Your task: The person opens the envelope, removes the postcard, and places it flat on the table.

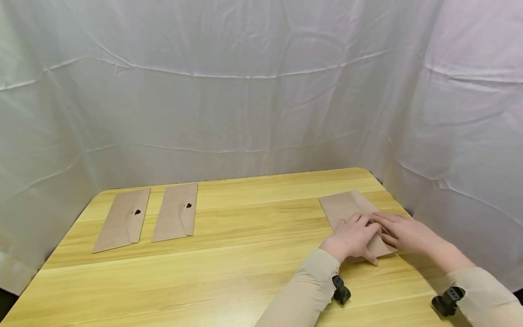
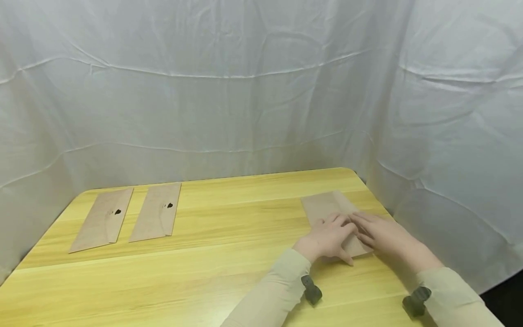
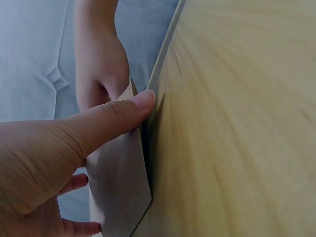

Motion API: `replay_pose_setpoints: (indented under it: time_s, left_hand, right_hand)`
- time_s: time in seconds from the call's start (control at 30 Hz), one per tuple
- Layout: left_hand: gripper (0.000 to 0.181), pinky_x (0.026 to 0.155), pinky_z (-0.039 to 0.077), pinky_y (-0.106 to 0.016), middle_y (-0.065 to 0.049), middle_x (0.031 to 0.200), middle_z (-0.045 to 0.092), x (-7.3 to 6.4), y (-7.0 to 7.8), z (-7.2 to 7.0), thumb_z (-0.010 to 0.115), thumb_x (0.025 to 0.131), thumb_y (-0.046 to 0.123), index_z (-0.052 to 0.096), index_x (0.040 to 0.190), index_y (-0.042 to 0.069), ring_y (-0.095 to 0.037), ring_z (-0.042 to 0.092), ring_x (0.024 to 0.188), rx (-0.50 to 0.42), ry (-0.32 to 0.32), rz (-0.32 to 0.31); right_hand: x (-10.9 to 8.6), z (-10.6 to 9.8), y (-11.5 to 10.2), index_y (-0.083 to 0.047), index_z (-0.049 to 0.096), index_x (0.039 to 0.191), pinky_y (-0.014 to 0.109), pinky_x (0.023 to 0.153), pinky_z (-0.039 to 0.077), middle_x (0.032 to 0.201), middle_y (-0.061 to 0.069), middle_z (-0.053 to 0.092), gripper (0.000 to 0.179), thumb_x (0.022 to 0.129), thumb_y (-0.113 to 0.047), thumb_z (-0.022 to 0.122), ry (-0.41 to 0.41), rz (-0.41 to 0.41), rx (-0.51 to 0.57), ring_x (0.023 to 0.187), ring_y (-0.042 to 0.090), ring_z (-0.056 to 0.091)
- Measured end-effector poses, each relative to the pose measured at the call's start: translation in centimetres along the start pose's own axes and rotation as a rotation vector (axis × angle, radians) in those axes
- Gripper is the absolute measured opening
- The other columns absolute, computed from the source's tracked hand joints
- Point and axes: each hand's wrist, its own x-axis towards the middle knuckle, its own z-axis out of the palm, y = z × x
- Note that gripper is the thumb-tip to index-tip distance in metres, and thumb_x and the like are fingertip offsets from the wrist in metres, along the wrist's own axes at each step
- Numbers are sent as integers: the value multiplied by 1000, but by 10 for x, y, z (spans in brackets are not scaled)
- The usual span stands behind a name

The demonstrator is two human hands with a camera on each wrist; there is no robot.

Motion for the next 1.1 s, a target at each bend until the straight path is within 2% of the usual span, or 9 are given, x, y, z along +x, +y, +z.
replay_pose_setpoints:
  time_s: [0.2, 0.37, 0.5, 0.6, 0.73, 0.93, 1.1]
  left_hand:
    - [67, 108, 40, -40, 21, 148, 31, 0, 0, 0, 72, 68, 70, 46, 126, 47, -4, 24, 141, -14, -3, 14]
    - [68, 107, 40, -39, 19, 146, 34, -1, -1, 0, 73, 67, 69, 45, 124, 45, -5, 27, 139, -26, -2, 19]
    - [66, 106, 41, -38, 19, 142, 36, -1, -2, 0, 73, 67, 69, 46, 122, 44, -4, 28, 137, -41, -3, 14]
    - [66, 105, 41, -37, 19, 141, 36, -1, -2, -1, 73, 68, 69, 45, 122, 44, -3, 28, 136, -46, -8, 13]
    - [68, 103, 42, -36, 19, 139, 37, -1, -2, -2, 73, 67, 68, 44, 123, 44, -4, 29, 135, -49, 0, 22]
    - [69, 100, 42, -33, 20, 138, 37, -1, -3, -2, 74, 67, 68, 44, 125, 44, -4, 31, 133, -55, 9, 30]
    - [69, 97, 42, -31, 19, 140, 37, 0, -4, 0, 74, 67, 69, 46, 125, 43, -4, 32, 132, -54, 20, 32]
  right_hand:
    - [1, 11, 11, -9, 52, 140, 48, 90, 52, 133, 11, 62, 52, 91, -24, 66, 64, -140, -96, 108, 31, 65]
    - [2, 17, 20, -11, 58, 133, 47, 90, 52, 132, 12, 62, 40, 95, -23, 61, 107, -269, -156, 104, 27, 68]
    - [3, 17, 23, -14, 63, 128, 48, 91, 50, 132, 12, 62, 35, 95, -26, 61, 122, -333, -201, 101, 22, 69]
    - [3, 17, 24, -16, 65, 126, 48, 91, 51, 132, 11, 62, 38, 89, -22, 68, 116, -332, -199, 101, 23, 69]
    - [3, 17, 25, -16, 65, 127, 48, 90, 52, 132, 10, 62, 43, 84, -15, 70, 97, -281, -176, 106, 29, 67]
    - [3, 15, 23, -12, 65, 127, 48, 91, 52, 132, 10, 63, 40, 87, -14, 68, 87, -230, -141, 111, 31, 65]
    - [6, 10, 17, -10, 61, 132, 48, 89, 53, 132, 11, 63, 44, 88, -11, 68, 65, -162, -61, 112, 31, 65]
